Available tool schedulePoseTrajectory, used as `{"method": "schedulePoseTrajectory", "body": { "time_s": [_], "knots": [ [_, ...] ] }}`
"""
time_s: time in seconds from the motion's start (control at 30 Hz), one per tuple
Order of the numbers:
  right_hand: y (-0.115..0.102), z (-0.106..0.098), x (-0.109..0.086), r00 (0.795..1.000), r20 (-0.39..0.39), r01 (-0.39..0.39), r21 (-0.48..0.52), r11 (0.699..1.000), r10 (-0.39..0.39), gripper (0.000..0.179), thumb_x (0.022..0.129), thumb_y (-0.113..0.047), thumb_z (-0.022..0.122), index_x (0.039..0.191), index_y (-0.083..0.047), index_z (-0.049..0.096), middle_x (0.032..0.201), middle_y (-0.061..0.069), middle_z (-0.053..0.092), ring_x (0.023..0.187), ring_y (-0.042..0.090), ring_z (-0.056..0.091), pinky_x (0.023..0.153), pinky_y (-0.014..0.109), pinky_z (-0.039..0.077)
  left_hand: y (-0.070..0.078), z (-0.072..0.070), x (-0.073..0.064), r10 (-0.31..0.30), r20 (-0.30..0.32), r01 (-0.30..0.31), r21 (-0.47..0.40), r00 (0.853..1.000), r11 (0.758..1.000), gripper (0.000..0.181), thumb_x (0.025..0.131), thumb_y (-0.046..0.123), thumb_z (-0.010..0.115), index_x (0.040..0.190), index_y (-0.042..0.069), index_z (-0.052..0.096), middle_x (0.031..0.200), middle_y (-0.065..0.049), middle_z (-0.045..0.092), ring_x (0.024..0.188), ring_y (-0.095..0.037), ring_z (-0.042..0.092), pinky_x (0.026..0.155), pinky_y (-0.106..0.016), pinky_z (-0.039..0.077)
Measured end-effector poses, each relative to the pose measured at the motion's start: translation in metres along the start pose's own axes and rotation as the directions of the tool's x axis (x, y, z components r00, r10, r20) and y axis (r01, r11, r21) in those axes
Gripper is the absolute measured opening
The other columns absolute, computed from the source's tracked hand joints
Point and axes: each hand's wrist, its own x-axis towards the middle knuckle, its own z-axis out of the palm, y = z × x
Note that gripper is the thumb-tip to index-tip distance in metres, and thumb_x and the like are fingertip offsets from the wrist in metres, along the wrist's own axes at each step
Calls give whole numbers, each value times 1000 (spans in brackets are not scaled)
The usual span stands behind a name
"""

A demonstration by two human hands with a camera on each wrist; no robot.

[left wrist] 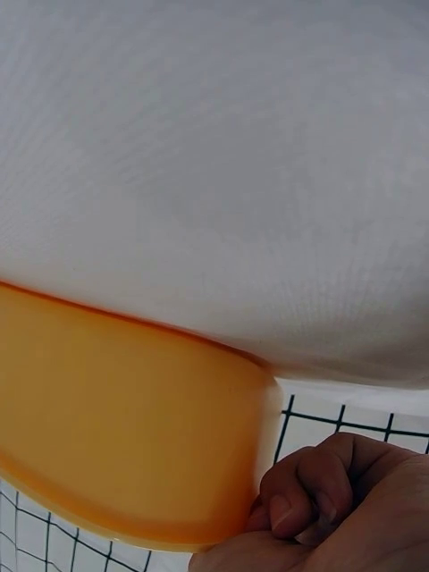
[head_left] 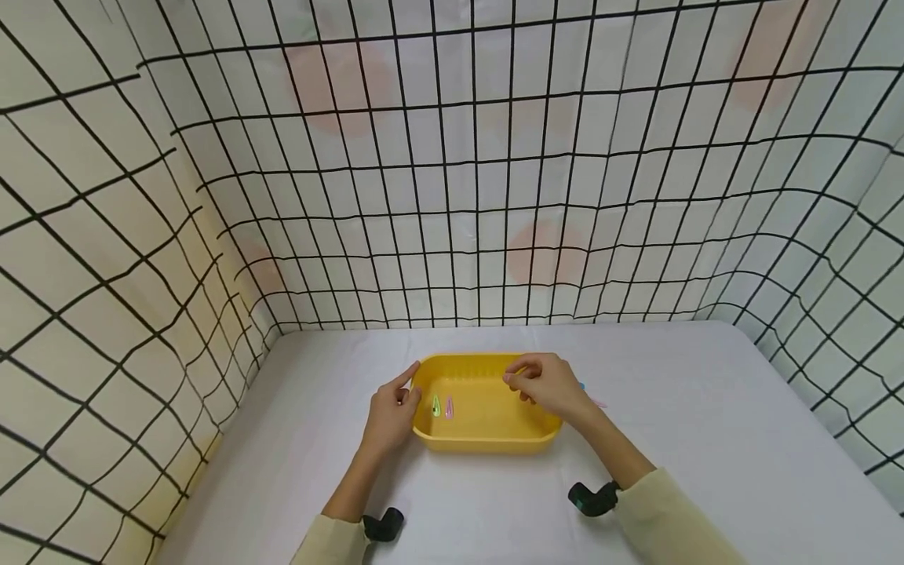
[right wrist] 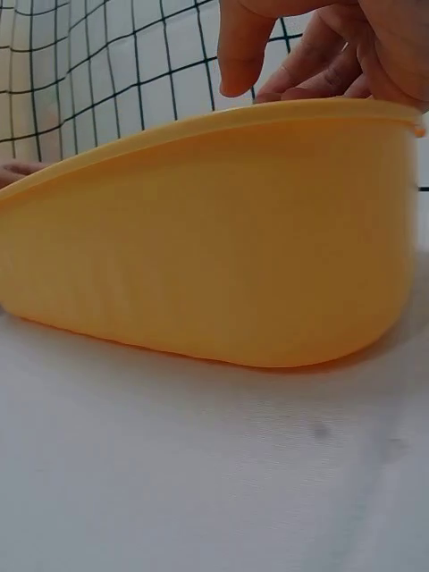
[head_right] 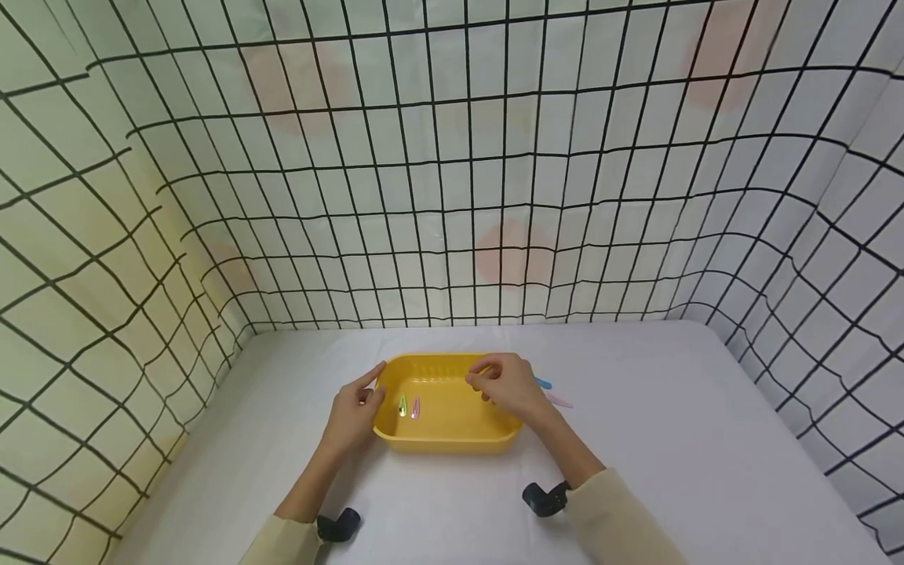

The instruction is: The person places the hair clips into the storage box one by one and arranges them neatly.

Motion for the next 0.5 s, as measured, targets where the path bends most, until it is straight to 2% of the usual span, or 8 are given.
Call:
{"method": "schedulePoseTrajectory", "body": {
  "time_s": [0.23,0.5],
  "knots": [
    [7,-23,-11,1000,-20,-3,-24,1000,2,24,96,-27,73,112,-8,74,98,19,75,80,36,67,67,32,57,1,0,1,3,6,-3,-6,1000,1000,49,101,15,59,150,21,56,60,1,45,51,-12,38,46,-21,36],
    [22,-48,-20,998,-56,-17,-77,997,12,25,96,-28,72,112,-7,73,92,14,74,73,28,64,65,35,57,1,1,2,-1,0,1,-1,1000,1000,50,101,15,59,150,22,56,59,1,45,50,-12,37,46,-21,35]
  ]
}}
